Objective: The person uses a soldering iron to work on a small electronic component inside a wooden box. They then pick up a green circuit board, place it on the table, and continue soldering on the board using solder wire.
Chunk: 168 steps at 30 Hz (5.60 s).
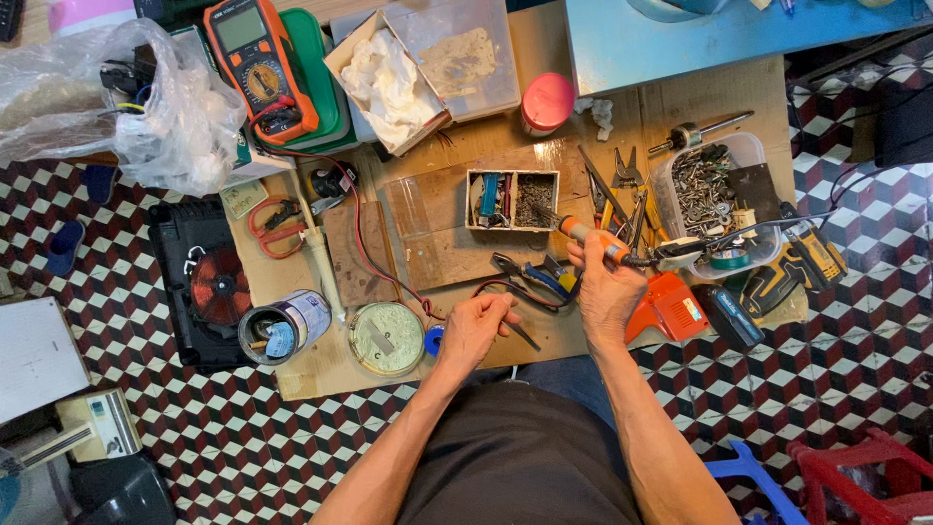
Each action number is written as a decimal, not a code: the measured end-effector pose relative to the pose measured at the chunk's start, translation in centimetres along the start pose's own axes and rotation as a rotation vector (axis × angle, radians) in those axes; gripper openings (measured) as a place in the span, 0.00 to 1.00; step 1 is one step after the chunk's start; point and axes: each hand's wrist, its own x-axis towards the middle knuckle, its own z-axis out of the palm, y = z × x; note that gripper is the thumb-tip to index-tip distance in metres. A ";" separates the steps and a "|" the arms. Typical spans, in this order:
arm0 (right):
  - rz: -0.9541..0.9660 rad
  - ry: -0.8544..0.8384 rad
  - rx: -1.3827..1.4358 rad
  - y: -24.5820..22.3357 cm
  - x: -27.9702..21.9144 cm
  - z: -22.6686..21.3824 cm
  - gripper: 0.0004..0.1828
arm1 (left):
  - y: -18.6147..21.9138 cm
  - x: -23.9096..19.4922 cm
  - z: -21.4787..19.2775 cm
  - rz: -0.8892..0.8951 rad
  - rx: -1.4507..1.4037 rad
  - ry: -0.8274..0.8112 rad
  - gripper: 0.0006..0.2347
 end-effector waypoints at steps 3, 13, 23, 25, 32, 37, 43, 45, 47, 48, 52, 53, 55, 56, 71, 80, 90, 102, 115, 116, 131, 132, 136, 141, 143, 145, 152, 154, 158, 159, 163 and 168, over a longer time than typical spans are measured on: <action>0.034 0.024 -0.030 -0.3 0.1 0.0 0.15 | 1.5 -0.5 -0.2 -0.023 -0.057 0.006 0.17; 0.015 0.022 0.002 0.2 0.3 0.0 0.14 | 2.9 2.4 -0.2 0.440 0.327 0.309 0.24; 0.026 0.018 0.006 0.1 0.3 0.2 0.14 | 1.8 4.1 -0.5 0.325 0.356 0.215 0.27; 0.016 0.014 0.010 -0.3 0.2 0.3 0.15 | 1.5 4.0 -0.6 0.307 0.355 0.201 0.28; -0.021 0.032 0.034 -1.1 0.4 0.1 0.15 | 1.6 4.0 0.0 0.374 0.387 0.205 0.29; -0.011 0.039 -0.025 -0.4 0.6 0.6 0.15 | 2.2 4.6 0.2 0.332 0.452 0.156 0.31; -0.013 0.032 -0.023 -0.5 0.5 0.5 0.16 | 2.1 4.7 0.4 0.336 0.489 0.159 0.31; -0.016 0.037 0.004 -0.7 0.4 0.4 0.16 | 1.9 4.7 0.3 0.351 0.492 0.162 0.32; -0.031 0.025 0.022 -0.8 0.1 0.4 0.16 | 1.7 4.7 0.2 0.361 0.489 0.166 0.31; -0.038 0.021 0.031 -0.7 0.1 0.3 0.16 | 1.6 4.7 0.3 0.365 0.487 0.166 0.31; -0.017 0.031 0.049 -0.5 0.2 0.7 0.15 | 1.3 4.7 0.4 0.375 0.478 0.172 0.31; -0.006 0.032 0.048 -0.4 0.3 0.8 0.15 | 1.3 4.7 0.3 0.377 0.476 0.169 0.30; 0.002 0.036 0.056 -0.4 0.3 0.8 0.15 | 1.3 4.7 0.4 0.379 0.474 0.168 0.30; 0.000 0.040 0.065 -0.4 0.3 0.8 0.16 | 1.3 4.7 0.4 0.379 0.473 0.169 0.30; 0.033 0.047 0.052 -0.4 0.5 0.7 0.16 | 1.5 4.9 0.1 0.379 0.462 0.156 0.29; 0.017 0.063 0.056 -0.2 0.9 0.7 0.15 | 1.2 5.2 0.1 0.405 0.471 0.169 0.29; 0.009 0.023 0.057 -0.4 0.8 0.8 0.15 | 1.3 5.3 0.1 0.385 0.464 0.162 0.28; 0.127 0.105 0.307 -2.1 0.3 -2.1 0.16 | 2.8 5.4 2.8 0.043 -0.449 0.084 0.22; 0.393 0.076 0.540 -1.7 -0.1 -5.2 0.19 | 8.0 7.9 7.0 -0.004 -1.033 -0.010 0.18; 0.389 0.071 0.544 -1.7 -0.2 -5.2 0.19 | 7.9 8.0 7.2 0.015 -1.015 0.012 0.18; 0.328 0.043 0.508 -1.4 -0.2 -5.3 0.18 | 2.0 6.3 5.0 -0.047 -1.050 0.170 0.23; 0.317 0.043 0.512 -1.5 -0.2 -5.4 0.18 | 0.9 6.2 4.4 -0.004 -1.027 0.229 0.22; 0.206 0.041 0.394 -2.2 -0.1 -4.7 0.19 | -4.6 4.9 -2.2 -0.060 -0.587 0.520 0.16; 0.028 -0.046 0.155 -2.2 0.4 -1.7 0.16 | -8.3 6.3 -9.1 -0.054 0.181 0.744 0.15; -0.060 -0.107 0.003 -2.0 0.4 -0.5 0.15 | -8.3 7.4 -8.6 0.168 0.144 0.777 0.15; -0.104 -0.139 -0.130 -1.9 0.5 0.2 0.14 | -7.6 8.2 -7.2 0.287 0.074 0.699 0.16; -0.156 -0.176 -0.251 -2.6 0.2 0.9 0.14 | -4.4 11.5 -0.4 0.061 -0.338 0.428 0.25; -0.134 -0.178 -0.220 -2.8 0.3 0.6 0.14 | -4.8 12.8 0.1 0.055 -0.467 0.427 0.25; -0.080 -0.182 -0.231 -2.6 1.0 0.3 0.14 | -6.4 16.2 0.4 0.129 -0.538 0.457 0.21; -0.071 -0.187 -0.248 -2.4 1.1 0.4 0.14 | -6.8 16.9 0.3 0.143 -0.551 0.474 0.20; -0.089 -0.199 -0.233 -2.1 1.5 0.1 0.15 | -8.1 18.3 0.3 0.064 -0.532 0.483 0.18; -0.038 -0.182 -0.153 -2.4 1.8 0.0 0.14 | -8.8 18.1 0.0 0.100 -0.502 0.459 0.18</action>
